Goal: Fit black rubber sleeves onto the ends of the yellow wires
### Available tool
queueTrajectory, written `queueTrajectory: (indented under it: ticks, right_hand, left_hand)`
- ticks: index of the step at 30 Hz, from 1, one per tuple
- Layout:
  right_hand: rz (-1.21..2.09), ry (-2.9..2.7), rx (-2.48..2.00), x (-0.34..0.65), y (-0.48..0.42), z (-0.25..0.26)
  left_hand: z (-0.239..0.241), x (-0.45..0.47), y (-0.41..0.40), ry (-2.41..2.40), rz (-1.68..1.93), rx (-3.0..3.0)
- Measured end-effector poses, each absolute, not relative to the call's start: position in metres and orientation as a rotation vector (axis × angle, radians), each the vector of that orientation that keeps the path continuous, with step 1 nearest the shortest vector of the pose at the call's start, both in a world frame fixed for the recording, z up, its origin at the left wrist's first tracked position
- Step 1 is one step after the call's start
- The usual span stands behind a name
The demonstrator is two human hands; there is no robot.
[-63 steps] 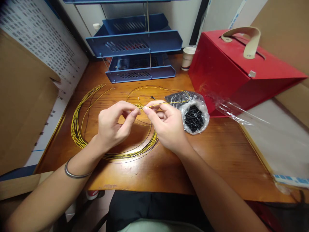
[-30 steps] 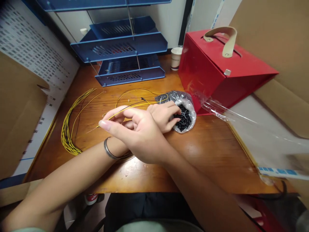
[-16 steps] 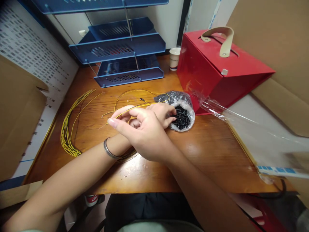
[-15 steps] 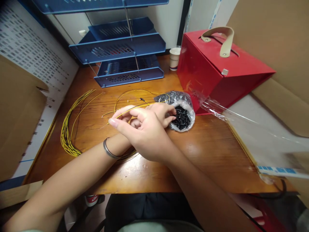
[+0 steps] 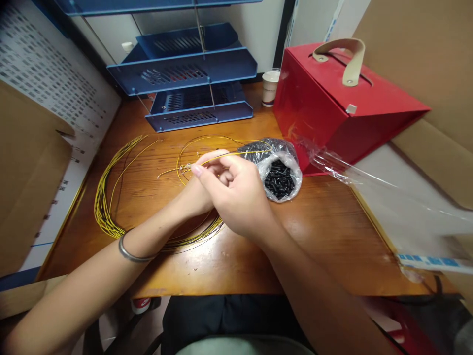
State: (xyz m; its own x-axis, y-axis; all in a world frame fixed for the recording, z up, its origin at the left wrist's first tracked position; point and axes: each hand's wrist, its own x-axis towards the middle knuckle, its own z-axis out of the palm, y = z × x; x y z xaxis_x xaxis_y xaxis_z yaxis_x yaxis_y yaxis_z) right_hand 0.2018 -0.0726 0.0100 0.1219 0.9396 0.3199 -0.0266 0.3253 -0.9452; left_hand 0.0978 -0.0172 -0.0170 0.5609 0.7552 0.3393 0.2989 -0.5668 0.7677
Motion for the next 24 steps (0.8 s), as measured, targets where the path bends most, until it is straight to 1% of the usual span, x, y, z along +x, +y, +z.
queueTrajectory:
  ticks: [2, 6, 11, 15, 20, 24]
  right_hand:
    - [0.860, -1.188, -0.982, 0.204, -0.069, 0.006]
    - [0.799, -1.144, -1.003, 0.207, -0.062, -0.001]
    - [0.799, -1.095, -1.023, 0.204, -0.059, -0.005]
    - [0.801, -1.072, -1.020, 0.201, -0.060, -0.006]
    - [0.796, -1.052, -1.012, 0.199, -0.061, -0.008]
    - [0.841, -1.044, -0.997, 0.197, -0.062, -0.010]
  left_hand:
    - [-0.008, 0.085, -0.015, 0.818, 0.873, 2.208]
    - [0.005, 0.060, -0.017, 0.921, 0.926, 2.382]
    - [0.014, 0.047, -0.025, 0.969, 1.021, 2.397]
    - [0.014, 0.049, -0.027, 0.968, 1.056, 2.268]
    - [0.006, 0.051, -0.025, 0.880, 1.182, 1.922]
    - [0.001, 0.048, -0.026, 0.928, 1.183, 1.796]
